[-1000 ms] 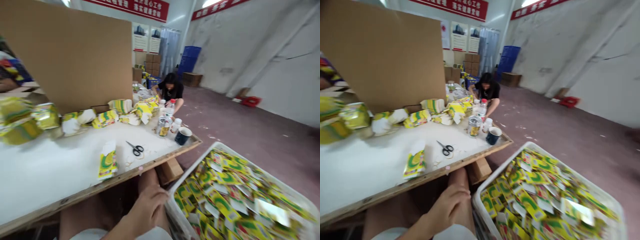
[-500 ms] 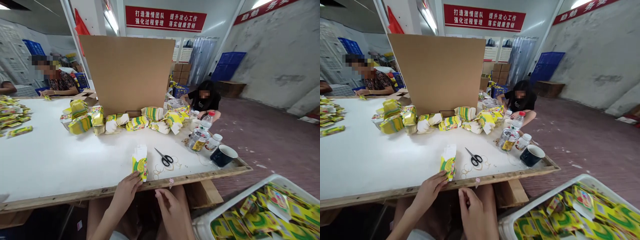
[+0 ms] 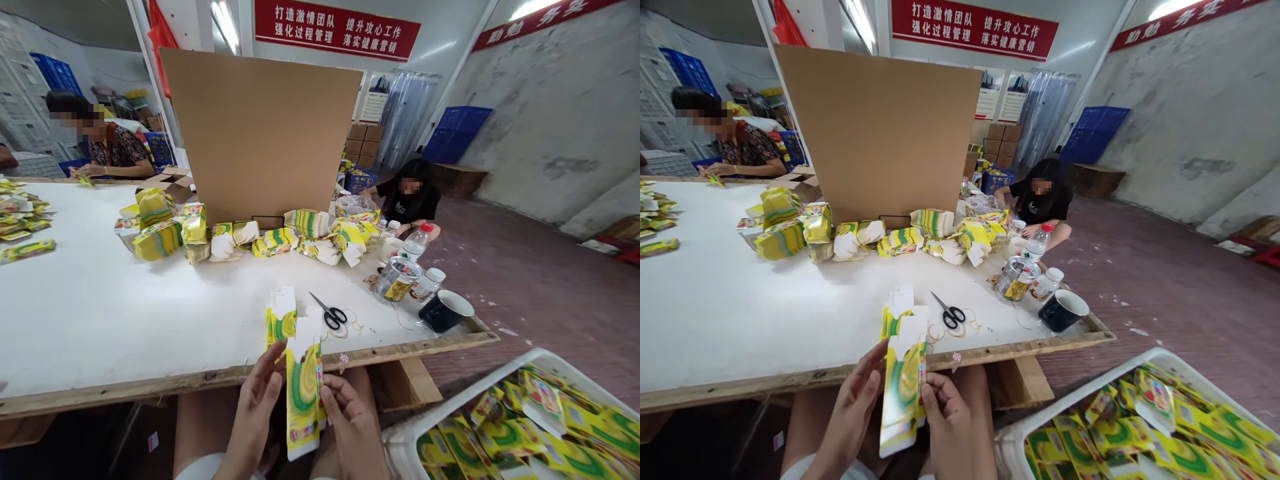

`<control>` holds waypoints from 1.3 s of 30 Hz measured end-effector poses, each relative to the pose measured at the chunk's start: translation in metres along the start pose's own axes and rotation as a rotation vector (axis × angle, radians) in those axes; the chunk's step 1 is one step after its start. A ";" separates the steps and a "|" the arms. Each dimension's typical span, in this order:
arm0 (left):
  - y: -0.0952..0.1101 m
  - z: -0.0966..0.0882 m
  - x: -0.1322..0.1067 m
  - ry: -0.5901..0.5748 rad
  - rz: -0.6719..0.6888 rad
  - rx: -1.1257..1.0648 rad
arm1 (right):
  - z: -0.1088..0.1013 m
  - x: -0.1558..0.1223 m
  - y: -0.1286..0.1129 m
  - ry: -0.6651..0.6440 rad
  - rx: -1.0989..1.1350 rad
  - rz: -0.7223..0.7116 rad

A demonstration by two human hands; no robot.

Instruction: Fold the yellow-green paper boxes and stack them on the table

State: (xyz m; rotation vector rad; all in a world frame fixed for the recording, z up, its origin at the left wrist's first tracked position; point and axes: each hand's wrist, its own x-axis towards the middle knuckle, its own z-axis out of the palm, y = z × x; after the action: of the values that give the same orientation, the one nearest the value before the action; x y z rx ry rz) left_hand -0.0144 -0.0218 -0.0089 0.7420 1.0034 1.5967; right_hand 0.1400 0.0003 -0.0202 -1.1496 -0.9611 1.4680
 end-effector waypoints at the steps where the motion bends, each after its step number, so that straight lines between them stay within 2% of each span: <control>1: 0.003 0.003 0.001 -0.041 -0.131 -0.110 | 0.001 -0.003 0.003 0.001 0.035 -0.006; 3: 0.009 0.008 0.002 -0.170 -0.311 -0.263 | 0.005 -0.006 0.008 -0.001 0.078 -0.019; 4: 0.012 0.010 0.001 -0.234 -0.355 -0.313 | 0.006 -0.007 0.009 0.002 0.087 -0.024; 7: 0.015 0.014 -0.003 -0.337 -0.370 -0.387 | 0.009 -0.009 0.009 0.016 0.098 -0.033; 12: 0.014 0.015 -0.005 -0.330 -0.391 -0.407 | 0.011 -0.015 -0.002 0.020 0.107 -0.036; 16: 0.010 0.018 -0.003 -0.257 -0.373 -0.383 | 0.011 -0.023 -0.015 -0.035 -0.031 -0.067; 20: 0.000 0.022 -0.002 -0.129 -0.315 -0.264 | 0.011 -0.027 -0.017 -0.047 -0.197 -0.068; 24: -0.005 0.021 -0.001 -0.097 -0.222 -0.037 | 0.007 -0.026 -0.014 0.019 -0.268 -0.114; 26: -0.003 0.018 -0.002 -0.116 -0.160 0.060 | 0.004 -0.024 -0.017 0.012 -0.282 -0.155; 29: 0.007 0.012 -0.004 -0.241 -0.139 0.148 | -0.004 -0.021 -0.026 -0.073 -0.232 -0.236; 32: 0.017 0.009 -0.005 -0.363 -0.203 0.172 | -0.015 -0.019 -0.036 -0.219 -0.194 -0.225; 34: 0.022 0.008 -0.006 -0.412 -0.277 0.111 | -0.022 -0.018 -0.041 -0.286 -0.228 -0.186; 39: 0.022 0.011 -0.010 -0.450 -0.398 -0.057 | -0.027 -0.016 -0.049 -0.272 -0.402 -0.228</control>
State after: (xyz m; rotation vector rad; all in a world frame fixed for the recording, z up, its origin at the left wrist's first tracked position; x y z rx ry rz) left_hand -0.0124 -0.0309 0.0160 0.7634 0.7157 1.0481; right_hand 0.1778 -0.0055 0.0234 -1.0893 -1.5771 1.2985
